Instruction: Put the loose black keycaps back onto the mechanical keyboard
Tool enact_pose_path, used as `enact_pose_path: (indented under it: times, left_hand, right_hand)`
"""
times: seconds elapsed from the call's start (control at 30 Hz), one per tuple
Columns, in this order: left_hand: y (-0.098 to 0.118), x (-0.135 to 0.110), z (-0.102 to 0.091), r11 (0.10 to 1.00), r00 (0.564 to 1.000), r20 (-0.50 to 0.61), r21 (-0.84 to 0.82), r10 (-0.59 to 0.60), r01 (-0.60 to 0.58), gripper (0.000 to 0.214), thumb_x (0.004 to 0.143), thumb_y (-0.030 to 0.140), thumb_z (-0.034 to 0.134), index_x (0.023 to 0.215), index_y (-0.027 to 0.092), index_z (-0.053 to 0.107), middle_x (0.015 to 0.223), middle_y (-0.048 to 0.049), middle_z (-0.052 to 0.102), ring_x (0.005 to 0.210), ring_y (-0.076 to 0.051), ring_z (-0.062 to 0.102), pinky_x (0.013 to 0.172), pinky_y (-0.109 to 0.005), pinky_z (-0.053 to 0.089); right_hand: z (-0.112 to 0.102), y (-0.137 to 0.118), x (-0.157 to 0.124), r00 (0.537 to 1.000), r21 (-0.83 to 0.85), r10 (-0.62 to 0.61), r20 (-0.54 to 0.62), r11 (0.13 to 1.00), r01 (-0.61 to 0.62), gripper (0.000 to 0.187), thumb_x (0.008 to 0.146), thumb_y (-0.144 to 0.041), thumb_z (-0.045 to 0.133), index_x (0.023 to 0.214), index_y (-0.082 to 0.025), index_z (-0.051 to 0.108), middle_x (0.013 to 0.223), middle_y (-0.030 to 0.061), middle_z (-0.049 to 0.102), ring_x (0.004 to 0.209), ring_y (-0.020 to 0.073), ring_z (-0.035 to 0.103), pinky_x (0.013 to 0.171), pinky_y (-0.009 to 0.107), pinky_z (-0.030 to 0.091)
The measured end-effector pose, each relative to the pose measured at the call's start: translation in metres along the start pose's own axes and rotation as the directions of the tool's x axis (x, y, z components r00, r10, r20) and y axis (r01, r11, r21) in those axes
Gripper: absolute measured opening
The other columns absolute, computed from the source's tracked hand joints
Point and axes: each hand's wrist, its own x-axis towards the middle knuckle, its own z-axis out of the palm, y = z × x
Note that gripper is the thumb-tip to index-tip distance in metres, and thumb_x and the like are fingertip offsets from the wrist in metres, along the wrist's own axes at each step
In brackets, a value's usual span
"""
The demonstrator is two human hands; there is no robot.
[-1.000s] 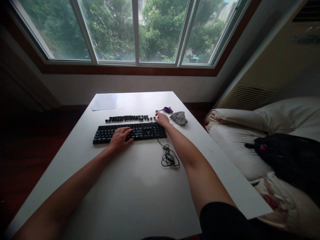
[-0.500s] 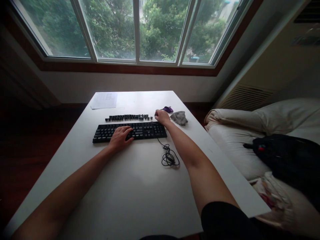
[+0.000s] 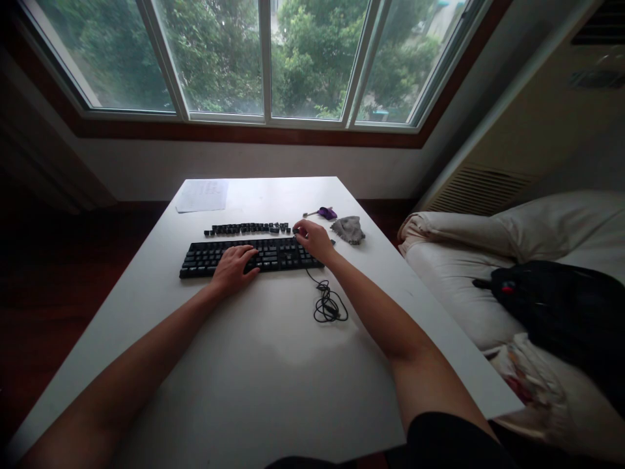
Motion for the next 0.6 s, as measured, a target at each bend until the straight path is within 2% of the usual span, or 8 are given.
enact_pose_path:
  times: [0.13, 0.27, 0.43, 0.6]
  left_hand:
    - [0.000, 0.000, 0.000, 1.000, 1.000, 0.004, 0.004, 0.007, -0.007, 0.050, 0.089, 0.043, 0.064, 0.136, 0.027, 0.058, 0.141, -0.0093, 0.056, 0.129, -0.033, 0.049, 0.116, -0.052, 0.034]
    - [0.000, 0.000, 0.000, 1.000, 1.000, -0.001, 0.014, 0.014, -0.014, 0.050, 0.090, 0.043, 0.063, 0.136, 0.026, 0.058, 0.140, -0.0095, 0.056, 0.129, -0.033, 0.049, 0.116, -0.052, 0.035]
    - [-0.001, 0.000, 0.001, 1.000, 1.000, -0.005, 0.015, 0.015, -0.015, 0.050, 0.090, 0.044, 0.063, 0.136, 0.026, 0.058, 0.141, -0.0090, 0.056, 0.129, -0.032, 0.049, 0.116, -0.051, 0.035]
    - [-0.001, 0.000, 0.001, 1.000, 1.000, -0.012, -0.002, 0.017, -0.017, 0.049, 0.089, 0.042, 0.063, 0.135, 0.025, 0.059, 0.140, -0.0099, 0.056, 0.129, -0.033, 0.049, 0.116, -0.052, 0.034]
  right_hand:
    - [-0.001, 0.008, -0.001, 0.999, 0.049, 0.036, 0.012, 0.998, -0.036, 0.023, 0.087, -0.023, 0.061, 0.109, -0.021, 0.068, 0.090, 0.0030, 0.072, 0.078, 0.0168, 0.064, 0.079, 0.029, 0.050]
    - [0.000, 0.032, 0.005, 0.995, 0.040, 0.081, 0.062, 0.996, -0.083, 0.019, 0.083, -0.022, 0.066, 0.101, -0.020, 0.071, 0.088, 0.0027, 0.073, 0.078, 0.0166, 0.065, 0.076, 0.029, 0.052]
    - [0.003, 0.056, 0.014, 0.989, -0.011, 0.007, 0.147, 1.000, -0.005, 0.014, 0.082, -0.020, 0.068, 0.094, -0.019, 0.075, 0.096, 0.0045, 0.072, 0.088, 0.0180, 0.065, 0.078, 0.028, 0.052]
    - [0.005, 0.056, 0.019, 0.970, -0.091, -0.002, 0.243, 0.995, 0.025, 0.014, 0.082, -0.018, 0.071, 0.094, -0.020, 0.077, 0.101, 0.0056, 0.071, 0.091, 0.0191, 0.065, 0.084, 0.029, 0.051]
